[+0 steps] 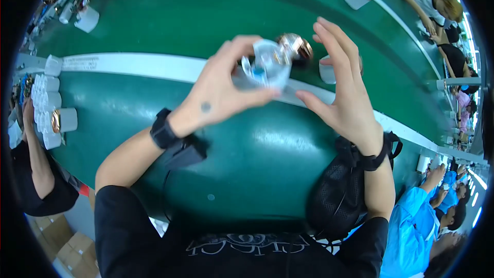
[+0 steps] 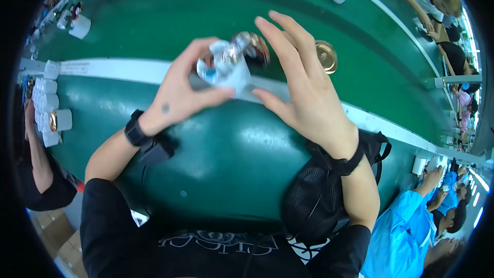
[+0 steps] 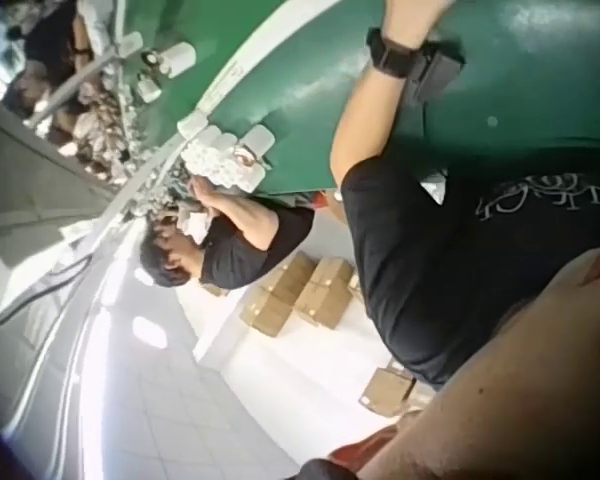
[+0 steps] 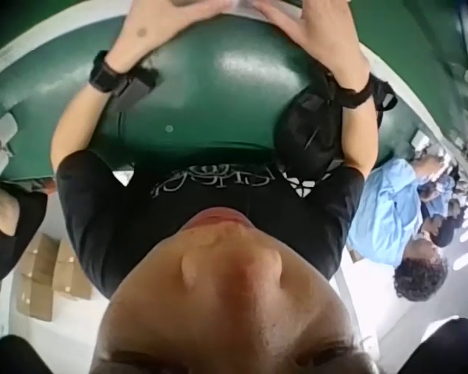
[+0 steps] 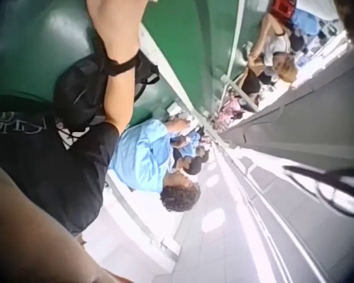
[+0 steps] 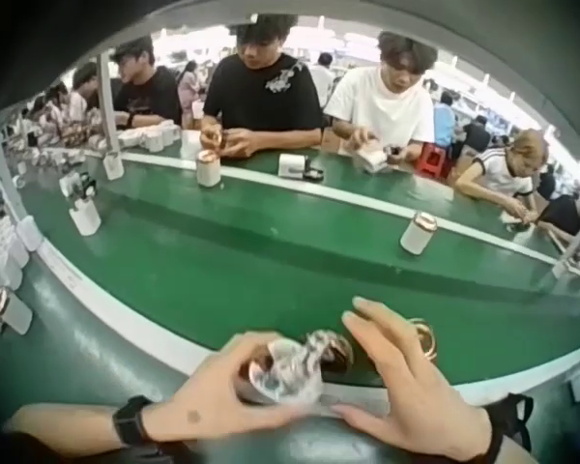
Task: The person assembles a humidifier by hand, picking up a white base and a gold-topped motor assembly. They connect the internal wires, fit the motor assembly into the base, press the components together, and place the unit on the green conveyor belt.
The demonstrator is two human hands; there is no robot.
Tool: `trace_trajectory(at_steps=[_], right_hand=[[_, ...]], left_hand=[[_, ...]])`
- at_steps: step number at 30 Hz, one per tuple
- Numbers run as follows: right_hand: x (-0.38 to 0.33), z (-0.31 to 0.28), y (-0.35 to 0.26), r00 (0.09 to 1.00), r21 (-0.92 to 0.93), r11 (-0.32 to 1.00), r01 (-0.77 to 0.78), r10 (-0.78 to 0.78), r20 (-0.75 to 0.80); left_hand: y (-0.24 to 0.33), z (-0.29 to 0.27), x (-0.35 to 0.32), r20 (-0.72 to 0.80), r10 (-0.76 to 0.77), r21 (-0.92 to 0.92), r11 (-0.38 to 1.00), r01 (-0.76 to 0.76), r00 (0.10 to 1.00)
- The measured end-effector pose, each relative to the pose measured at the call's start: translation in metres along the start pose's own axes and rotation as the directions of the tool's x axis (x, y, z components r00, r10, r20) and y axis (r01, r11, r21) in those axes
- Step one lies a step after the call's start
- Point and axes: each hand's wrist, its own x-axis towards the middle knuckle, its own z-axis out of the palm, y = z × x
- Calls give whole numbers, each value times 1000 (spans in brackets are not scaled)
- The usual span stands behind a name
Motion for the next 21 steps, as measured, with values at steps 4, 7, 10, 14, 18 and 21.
trace_trajectory(at_steps=[4,7,10,14,18,21], right_hand=[[2,-10,0,813,330,909,-253,14,583],[-3,-9,-1,845,470,829,-303,6,534],[-5,-1,1,881,508,820,-264,-9,473],[-13,16,-29,887,571,679,-462,335,319],[-9,1,-34,777,412,658,-630,542,321],[-12,-2,-26,777,283,726,-627,564,278]], left_hand=[[23,-6,-38,188,-96,-20,995,102,977],[23,-8,-44,219,-122,-5,992,127,968],[14,-3,-43,202,-46,42,998,38,978],[9,10,-43,182,37,-66,998,-25,983],[15,25,-34,97,91,-85,993,-82,991],[23,36,-26,123,10,-159,987,9,992]])
